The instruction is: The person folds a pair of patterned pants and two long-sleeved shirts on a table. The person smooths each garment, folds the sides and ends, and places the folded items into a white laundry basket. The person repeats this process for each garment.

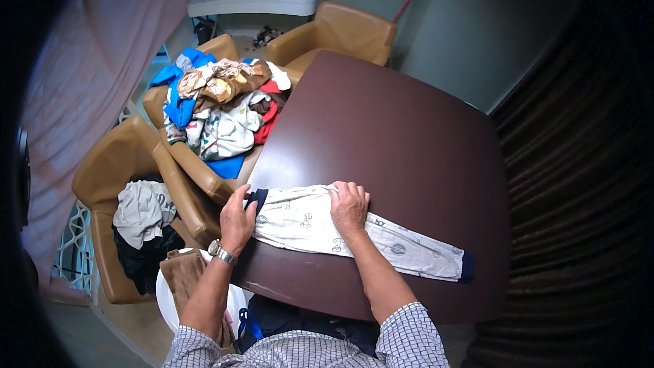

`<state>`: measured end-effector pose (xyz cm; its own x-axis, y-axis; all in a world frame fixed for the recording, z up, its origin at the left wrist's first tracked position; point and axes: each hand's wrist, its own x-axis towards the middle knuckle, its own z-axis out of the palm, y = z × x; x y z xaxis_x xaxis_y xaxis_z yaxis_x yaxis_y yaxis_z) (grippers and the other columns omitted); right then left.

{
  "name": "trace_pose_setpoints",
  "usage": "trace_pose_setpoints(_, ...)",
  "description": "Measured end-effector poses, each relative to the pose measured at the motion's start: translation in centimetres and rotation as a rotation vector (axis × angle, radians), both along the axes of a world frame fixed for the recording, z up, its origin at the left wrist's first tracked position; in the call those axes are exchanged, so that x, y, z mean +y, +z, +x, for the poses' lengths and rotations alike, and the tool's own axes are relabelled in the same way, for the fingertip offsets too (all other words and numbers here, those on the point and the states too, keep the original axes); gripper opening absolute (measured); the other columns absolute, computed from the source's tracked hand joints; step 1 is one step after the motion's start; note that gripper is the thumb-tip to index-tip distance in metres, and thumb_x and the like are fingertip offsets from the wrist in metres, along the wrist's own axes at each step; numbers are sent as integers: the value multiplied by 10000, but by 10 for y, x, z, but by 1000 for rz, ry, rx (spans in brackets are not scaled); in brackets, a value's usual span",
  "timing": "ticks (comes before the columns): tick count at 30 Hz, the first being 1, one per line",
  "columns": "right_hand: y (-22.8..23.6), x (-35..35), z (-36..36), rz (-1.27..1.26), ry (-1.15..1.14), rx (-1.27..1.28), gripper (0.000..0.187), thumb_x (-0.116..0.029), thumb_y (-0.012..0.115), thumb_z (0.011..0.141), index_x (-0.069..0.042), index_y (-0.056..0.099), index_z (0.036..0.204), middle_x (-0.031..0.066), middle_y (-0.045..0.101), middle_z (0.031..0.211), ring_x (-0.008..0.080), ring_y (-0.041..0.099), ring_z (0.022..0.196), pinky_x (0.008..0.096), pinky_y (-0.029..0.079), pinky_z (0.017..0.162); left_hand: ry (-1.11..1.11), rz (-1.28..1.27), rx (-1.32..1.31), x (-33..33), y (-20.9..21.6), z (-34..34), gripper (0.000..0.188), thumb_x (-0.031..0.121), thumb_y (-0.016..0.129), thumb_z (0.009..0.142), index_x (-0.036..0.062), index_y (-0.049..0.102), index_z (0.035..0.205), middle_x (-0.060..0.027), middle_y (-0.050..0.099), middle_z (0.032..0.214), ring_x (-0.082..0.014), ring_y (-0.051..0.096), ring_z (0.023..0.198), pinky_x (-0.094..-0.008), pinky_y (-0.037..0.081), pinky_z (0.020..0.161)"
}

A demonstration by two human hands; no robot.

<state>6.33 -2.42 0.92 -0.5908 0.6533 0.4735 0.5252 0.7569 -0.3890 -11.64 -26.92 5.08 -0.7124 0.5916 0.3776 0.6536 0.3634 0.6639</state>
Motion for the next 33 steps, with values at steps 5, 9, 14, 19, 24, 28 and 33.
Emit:
trace_pose_setpoints(5, 2, -2, 0, 12, 3, -1, 232, -257, 763, 994, -151, 735, 1199, 78, 708, 1139, 312, 639, 1097, 479, 460, 969, -75, -30, 452, 22, 24, 26, 447, 77, 726, 959, -3, 651, 1392, -260, 645, 1442, -435, 623, 1308, -537, 474, 1128)
trace_pose_setpoints(9, 6, -5, -2, 4, 9, 2, 302, -246, 750, 1000, -128, 703, 1273, 90, 710, 1166, 319, 639, 1112, 478, 462, 981, -523, -161, 522, 63, 11, 60, 447, 205, 681, 1046, 63, 644, 1468, -229, 632, 1505, -387, 575, 1450, -578, 388, 1255)
trace_pose_setpoints(14, 2, -6, 0, 6, 10, 14, 335, -244, 763, 989, -125, 694, 1294, 86, 713, 1166, 319, 641, 1111, 480, 463, 986, -376, -449, 430, 56, -14, 51, 836, 712, 599, 997, 165, 559, 1627, -270, 439, 1711, -476, 359, 1613, -749, 160, 1288)
trace_pose_setpoints(19, 0, -6, 2, -13, 7, 17, 338, -243, 768, 987, -124, 695, 1294, 88, 710, 1172, 315, 636, 1122, 483, 457, 995, -277, -478, 385, 26, -20, 39, 825, 669, 607, 1019, 107, 550, 1621, -253, 426, 1723, -403, 322, 1646, -719, 125, 1304)
trace_pose_setpoints(24, -2, -3, 2, -26, 4, 31, 359, -274, 773, 986, -124, 691, 1301, 93, 705, 1177, 324, 629, 1133, 492, 452, 994, -280, -481, 393, 28, -18, 39, 823, 661, 616, 1015, 104, 552, 1617, -255, 421, 1728, -404, 322, 1646, -725, 123, 1301)
trace_pose_setpoints(28, 2, -10, 1, -30, 2, 26, 476, -309, 765, 997, -106, 642, 1409, 149, 642, 1351, 346, 574, 1284, 520, 418, 1096, -270, -484, 409, 30, -17, 39, 862, 661, 650, 988, 60, 560, 1599, -270, 448, 1704, -430, 347, 1625, -757, 174, 1273)
trace_pose_setpoints(33, 4, -77, 2, 26, 247, -92, 601, -340, 682, 1059, -63, 556, 1578, 228, 473, 1643, 428, 361, 1589, 600, 223, 1318, -282, -548, 379, 32, -12, 39, 846, 619, 644, 1004, 60, 520, 1627, -276, 401, 1735, -440, 319, 1640, -737, 170, 1284)
